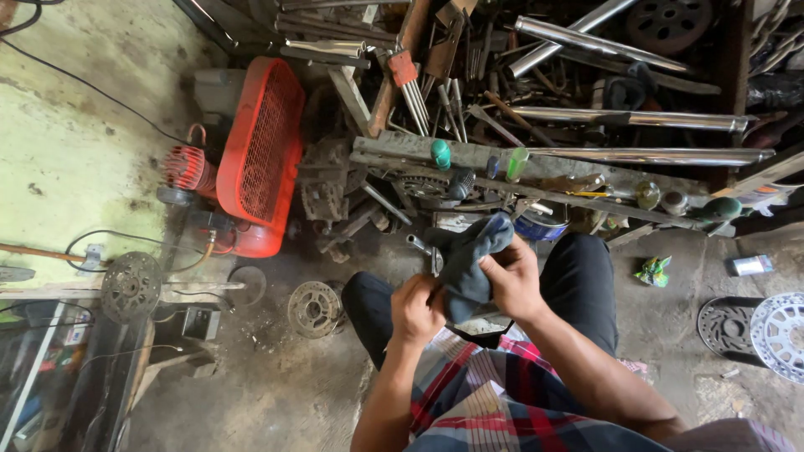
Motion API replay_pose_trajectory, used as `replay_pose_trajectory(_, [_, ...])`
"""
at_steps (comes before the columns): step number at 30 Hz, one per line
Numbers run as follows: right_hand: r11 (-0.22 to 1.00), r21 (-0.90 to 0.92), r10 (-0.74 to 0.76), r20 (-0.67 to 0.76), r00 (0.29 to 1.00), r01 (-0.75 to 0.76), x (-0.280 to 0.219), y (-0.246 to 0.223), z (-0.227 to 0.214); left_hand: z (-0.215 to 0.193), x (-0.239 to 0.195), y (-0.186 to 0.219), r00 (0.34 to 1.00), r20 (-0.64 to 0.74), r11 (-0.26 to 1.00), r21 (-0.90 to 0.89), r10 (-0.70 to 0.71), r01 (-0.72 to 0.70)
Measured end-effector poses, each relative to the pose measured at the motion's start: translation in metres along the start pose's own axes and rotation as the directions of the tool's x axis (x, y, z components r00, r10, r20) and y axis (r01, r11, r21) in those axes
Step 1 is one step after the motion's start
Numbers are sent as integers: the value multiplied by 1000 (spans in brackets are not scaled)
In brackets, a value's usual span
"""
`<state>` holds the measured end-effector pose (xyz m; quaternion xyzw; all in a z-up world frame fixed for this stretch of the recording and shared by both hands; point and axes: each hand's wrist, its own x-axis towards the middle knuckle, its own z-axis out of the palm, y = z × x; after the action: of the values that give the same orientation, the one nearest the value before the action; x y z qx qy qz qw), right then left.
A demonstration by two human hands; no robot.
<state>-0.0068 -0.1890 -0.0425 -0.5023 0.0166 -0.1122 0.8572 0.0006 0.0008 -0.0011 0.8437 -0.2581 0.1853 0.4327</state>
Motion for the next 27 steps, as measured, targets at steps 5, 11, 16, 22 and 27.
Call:
replay_pose_trajectory(5, [987, 138, 82, 44, 996, -87, 1, 5, -21, -10, 9, 3, 972, 194, 947, -266, -132, 181])
replay_pose_trajectory(11, [990, 79, 77, 366, 927, -113, -2, 20, -56, -4, -37, -47, 734, 642, 488, -579, -222, 653])
replay_pose_trajectory(16, [996, -19, 86, 303, 949, -84, 9, -24, -11, 14, -39, -31, 769, 547, 547, -553, -331, 629])
replay_pose_trajectory(22, [884, -432, -111, 175, 978, 178, 7, -25, -5, 22, -31, -15, 975, 34, 956, -190, -220, 222])
replay_pose_trajectory(27, [907, -347, -158, 244, 957, 239, 12, -26, -15, 4, -20, -9, 988, 17, 978, -141, -151, 152])
